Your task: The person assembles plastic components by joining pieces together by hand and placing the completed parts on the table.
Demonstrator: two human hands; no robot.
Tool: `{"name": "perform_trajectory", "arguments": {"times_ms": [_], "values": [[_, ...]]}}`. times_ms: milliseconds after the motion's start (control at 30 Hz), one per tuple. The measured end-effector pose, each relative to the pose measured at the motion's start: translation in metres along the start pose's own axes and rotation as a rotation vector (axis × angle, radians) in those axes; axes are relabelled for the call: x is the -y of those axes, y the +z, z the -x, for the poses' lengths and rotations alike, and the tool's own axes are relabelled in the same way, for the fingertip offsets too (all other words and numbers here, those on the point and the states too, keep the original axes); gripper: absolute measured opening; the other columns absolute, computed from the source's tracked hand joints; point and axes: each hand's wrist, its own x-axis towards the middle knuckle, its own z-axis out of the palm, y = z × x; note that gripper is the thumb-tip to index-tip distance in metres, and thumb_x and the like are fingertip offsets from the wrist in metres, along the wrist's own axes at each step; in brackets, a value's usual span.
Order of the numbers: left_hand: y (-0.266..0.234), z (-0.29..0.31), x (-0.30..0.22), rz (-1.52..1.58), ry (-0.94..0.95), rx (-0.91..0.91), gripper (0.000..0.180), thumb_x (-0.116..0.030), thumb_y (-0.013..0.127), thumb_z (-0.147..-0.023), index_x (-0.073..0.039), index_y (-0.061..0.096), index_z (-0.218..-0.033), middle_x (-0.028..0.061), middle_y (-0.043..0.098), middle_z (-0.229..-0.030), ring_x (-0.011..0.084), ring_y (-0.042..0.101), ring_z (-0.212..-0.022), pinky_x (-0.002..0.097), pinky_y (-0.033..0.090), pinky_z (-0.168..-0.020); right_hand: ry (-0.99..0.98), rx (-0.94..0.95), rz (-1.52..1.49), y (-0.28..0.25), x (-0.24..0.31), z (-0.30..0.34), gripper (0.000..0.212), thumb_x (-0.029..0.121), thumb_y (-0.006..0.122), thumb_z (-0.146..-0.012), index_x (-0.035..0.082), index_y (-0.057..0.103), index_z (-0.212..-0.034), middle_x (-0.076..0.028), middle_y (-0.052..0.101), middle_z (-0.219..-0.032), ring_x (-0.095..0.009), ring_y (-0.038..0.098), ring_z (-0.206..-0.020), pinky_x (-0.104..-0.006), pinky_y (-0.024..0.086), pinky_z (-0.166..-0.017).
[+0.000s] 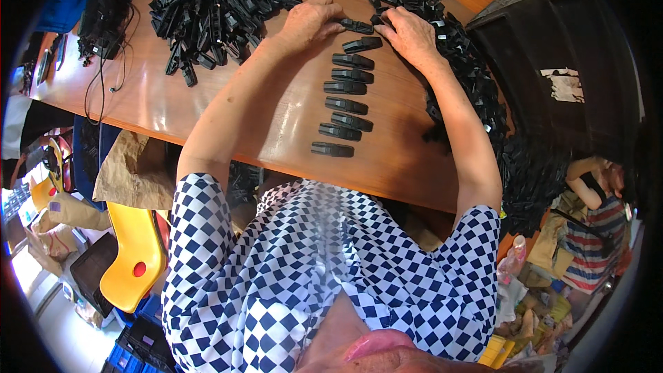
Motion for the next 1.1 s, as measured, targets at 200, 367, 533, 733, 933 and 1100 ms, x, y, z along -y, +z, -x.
{"name": "perform_trajectory", "arguments": {"times_ms": [200, 367, 533, 733, 933, 1100], "values": [[-0.001, -0.002, 0.001, 0.072, -0.055, 0.078, 0.025, -0.017, 0.073, -0.086, -0.007, 0.07, -0.109, 0.0142, 0.068, -0.099, 0.0344, 0.067, -0.093, 0.0418, 0.053, -0.081, -0.105, -0.023, 0.01, -0.001, -0.01, 0.0, 0.025, 0.027, 0.067, -0.092, 0.01, 0.066, -0.11, -0.007, 0.069, -0.104, -0.032, 0.067, -0.095, -0.0417, 0.054, -0.079], [-0.004, -0.002, -0.006, 0.091, -0.072, 0.101, 0.025, -0.016, 0.072, -0.086, -0.007, 0.071, -0.109, 0.0162, 0.072, -0.097, 0.0344, 0.07, -0.091, 0.0424, 0.054, -0.08, -0.198, 0.112, -0.057, -0.026, 0.003, -0.002, 0.023, 0.024, 0.066, -0.092, 0.006, 0.064, -0.106, -0.01, 0.068, -0.103, -0.032, 0.068, -0.091, -0.0429, 0.055, -0.077], [-0.006, -0.001, -0.011, 0.098, -0.092, 0.094, 0.024, -0.013, 0.071, -0.086, -0.007, 0.072, -0.109, 0.0161, 0.072, -0.096, 0.0339, 0.07, -0.09, 0.042, 0.054, -0.079, -0.321, 0.189, 0.053, -0.038, 0.011, -0.007, 0.015, 0.017, 0.069, -0.09, 0.005, 0.061, -0.093, -0.011, 0.067, -0.089, -0.033, 0.069, -0.082, -0.0418, 0.056, -0.069], [-0.005, -0.001, -0.011, 0.107, -0.103, 0.11, 0.024, -0.014, 0.072, -0.086, -0.007, 0.072, -0.109, 0.0159, 0.072, -0.095, 0.0344, 0.07, -0.091, 0.0419, 0.054, -0.08, -0.289, 0.217, 0.001, -0.04, 0.017, -0.007, 0.014, 0.015, 0.068, -0.09, 0.002, 0.062, -0.09, -0.014, 0.068, -0.088, -0.035, 0.069, -0.085, -0.0447, 0.056, -0.072], [-0.004, -0.003, 0.001, 0.073, -0.078, 0.157, 0.026, -0.017, 0.068, -0.089, -0.008, 0.07, -0.113, 0.0152, 0.071, -0.1, 0.0362, 0.068, -0.094, 0.0422, 0.054, -0.081, -0.276, 0.187, 0.003, -0.009, 0.023, -0.022, 0.019, 0.019, 0.068, -0.089, 0.001, 0.06, -0.09, -0.016, 0.066, -0.087, -0.041, 0.065, -0.09, -0.0494, 0.053, -0.074], [-0.025, 0.043, -0.022, 0.076, 0.044, -0.201, 0.031, -0.025, 0.067, -0.092, -0.006, 0.064, -0.117, 0.0138, 0.065, -0.098, 0.0318, 0.065, -0.086, 0.0378, 0.053, -0.075, -0.277, 0.212, -0.054, 0.011, 0.01, -0.038, 0.038, 0.032, 0.064, -0.095, 0.008, 0.061, -0.124, -0.012, 0.062, -0.12, -0.031, 0.059, -0.115, -0.0426, 0.047, -0.096]]}}
